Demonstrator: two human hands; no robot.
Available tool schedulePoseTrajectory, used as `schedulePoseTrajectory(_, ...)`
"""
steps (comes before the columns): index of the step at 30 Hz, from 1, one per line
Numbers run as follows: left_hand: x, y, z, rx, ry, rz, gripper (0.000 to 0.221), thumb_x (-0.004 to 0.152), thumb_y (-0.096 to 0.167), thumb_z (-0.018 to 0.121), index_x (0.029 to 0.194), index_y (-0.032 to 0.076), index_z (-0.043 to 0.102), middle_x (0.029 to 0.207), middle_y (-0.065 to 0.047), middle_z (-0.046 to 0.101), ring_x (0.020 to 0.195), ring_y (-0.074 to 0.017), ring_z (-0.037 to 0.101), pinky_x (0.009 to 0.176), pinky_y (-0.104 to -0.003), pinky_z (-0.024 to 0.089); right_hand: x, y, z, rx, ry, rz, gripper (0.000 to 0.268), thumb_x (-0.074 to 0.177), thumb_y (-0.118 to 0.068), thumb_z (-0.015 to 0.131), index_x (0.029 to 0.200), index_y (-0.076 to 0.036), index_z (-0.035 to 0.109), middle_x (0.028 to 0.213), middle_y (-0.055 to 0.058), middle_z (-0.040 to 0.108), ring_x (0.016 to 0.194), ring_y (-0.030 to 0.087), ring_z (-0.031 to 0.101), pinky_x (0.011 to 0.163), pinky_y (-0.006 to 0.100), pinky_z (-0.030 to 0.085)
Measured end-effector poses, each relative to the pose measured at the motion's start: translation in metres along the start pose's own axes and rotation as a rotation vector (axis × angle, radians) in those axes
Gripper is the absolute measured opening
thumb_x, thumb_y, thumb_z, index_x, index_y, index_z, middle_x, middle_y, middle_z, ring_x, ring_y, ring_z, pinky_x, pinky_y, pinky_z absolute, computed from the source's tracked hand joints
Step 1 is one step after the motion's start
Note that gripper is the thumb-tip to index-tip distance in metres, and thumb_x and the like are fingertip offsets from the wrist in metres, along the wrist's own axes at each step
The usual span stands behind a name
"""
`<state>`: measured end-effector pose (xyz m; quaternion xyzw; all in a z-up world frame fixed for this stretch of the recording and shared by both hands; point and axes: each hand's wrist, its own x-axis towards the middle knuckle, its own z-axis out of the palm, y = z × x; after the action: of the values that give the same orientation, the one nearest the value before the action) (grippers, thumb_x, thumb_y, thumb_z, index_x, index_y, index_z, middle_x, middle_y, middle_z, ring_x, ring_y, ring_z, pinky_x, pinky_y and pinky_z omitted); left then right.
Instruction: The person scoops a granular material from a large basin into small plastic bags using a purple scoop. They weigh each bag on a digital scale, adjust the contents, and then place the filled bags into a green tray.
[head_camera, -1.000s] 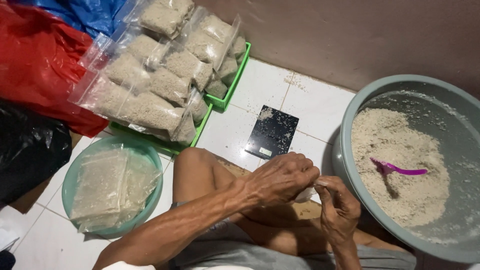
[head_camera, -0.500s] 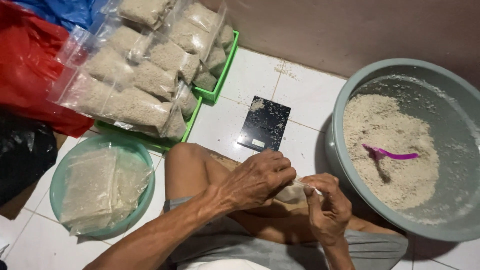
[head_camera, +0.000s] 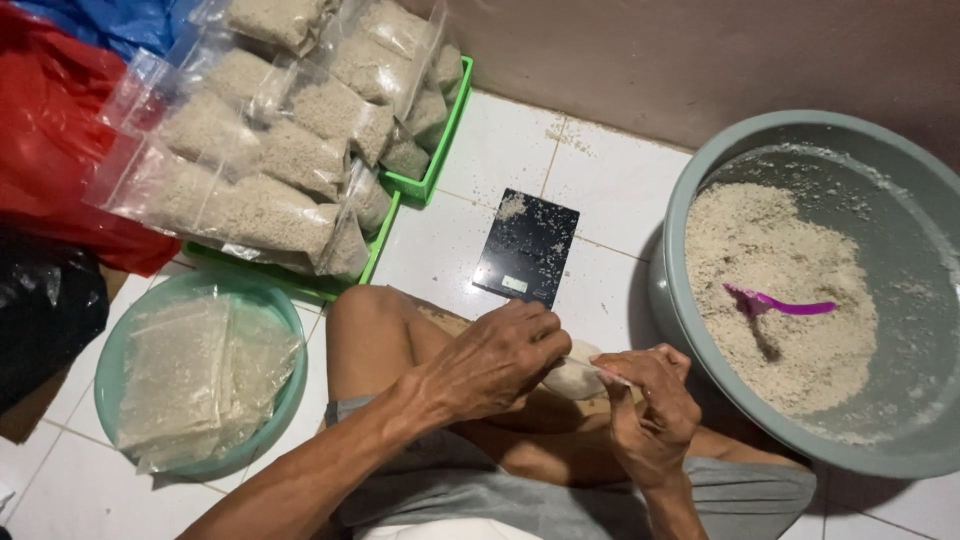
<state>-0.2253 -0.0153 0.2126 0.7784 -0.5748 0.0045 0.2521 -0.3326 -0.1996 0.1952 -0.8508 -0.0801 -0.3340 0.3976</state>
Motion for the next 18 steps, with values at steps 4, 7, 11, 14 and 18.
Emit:
schedulePoseTrajectory(4, 0.003, 0.003, -0.005, -0.007, 0.094, 0.056, 0.033, 0.069, -0.004, 0.067, 0.097, 0.003, 0.052, 0.089, -0.014, 0.055, 0.078, -0.0271, 0.053, 0.073, -0.038, 0.044, -0.004, -0.002, -0.004, -0.019, 0.0, 0.028, 0.004, 0.093, -0.009, 0.064, 0.095, -0.011, 0.063, 0.092, 0.003, 0.073, 0.079, 0.015, 0.067, 0.092, 0.036, 0.038)
schedulePoseTrajectory(7, -0.003, -0.002, 0.001, -0.049, 0.11, 0.057, 0.025, 0.08, 0.005, 0.067, 0.1, 0.005, 0.053, 0.091, -0.013, 0.057, 0.08, -0.0269, 0.055, 0.077, -0.039, 0.045, -0.005, -0.005, -0.006, -0.017, -0.006, 0.04, 0.007, 0.094, -0.005, 0.062, 0.097, -0.011, 0.062, 0.093, 0.003, 0.073, 0.079, 0.016, 0.066, 0.091, 0.036, 0.04)
schedulePoseTrajectory(11, -0.005, 0.004, -0.007, -0.085, 0.137, 0.024, 0.012, 0.1, 0.011, 0.05, 0.092, 0.003, 0.051, 0.083, -0.013, 0.052, 0.071, -0.0283, 0.051, 0.068, -0.041, 0.04, -0.01, -0.003, -0.005, 0.024, -0.015, 0.067, 0.01, 0.093, 0.001, 0.06, 0.097, -0.008, 0.063, 0.094, 0.005, 0.073, 0.083, 0.019, 0.069, 0.092, 0.037, 0.048)
schedulePoseTrajectory(14, -0.014, -0.007, 0.022, -0.017, 0.088, 0.011, 0.01, 0.094, 0.008, 0.056, 0.102, 0.002, 0.054, 0.091, -0.015, 0.059, 0.077, -0.0247, 0.056, 0.074, -0.037, 0.048, -0.012, -0.001, -0.004, 0.053, -0.015, 0.078, 0.005, 0.092, -0.004, 0.063, 0.096, -0.006, 0.063, 0.093, 0.007, 0.073, 0.082, 0.02, 0.07, 0.089, 0.037, 0.052)
schedulePoseTrajectory(18, -0.016, -0.004, 0.006, -0.037, 0.136, 0.037, 0.017, 0.08, -0.01, 0.053, 0.092, 0.001, 0.051, 0.084, -0.014, 0.052, 0.073, -0.0248, 0.049, 0.07, -0.036, 0.043, -0.008, -0.008, -0.002, 0.089, -0.041, 0.075, 0.017, 0.09, 0.011, 0.058, 0.099, -0.003, 0.062, 0.092, 0.012, 0.072, 0.084, 0.025, 0.071, 0.086, 0.035, 0.059)
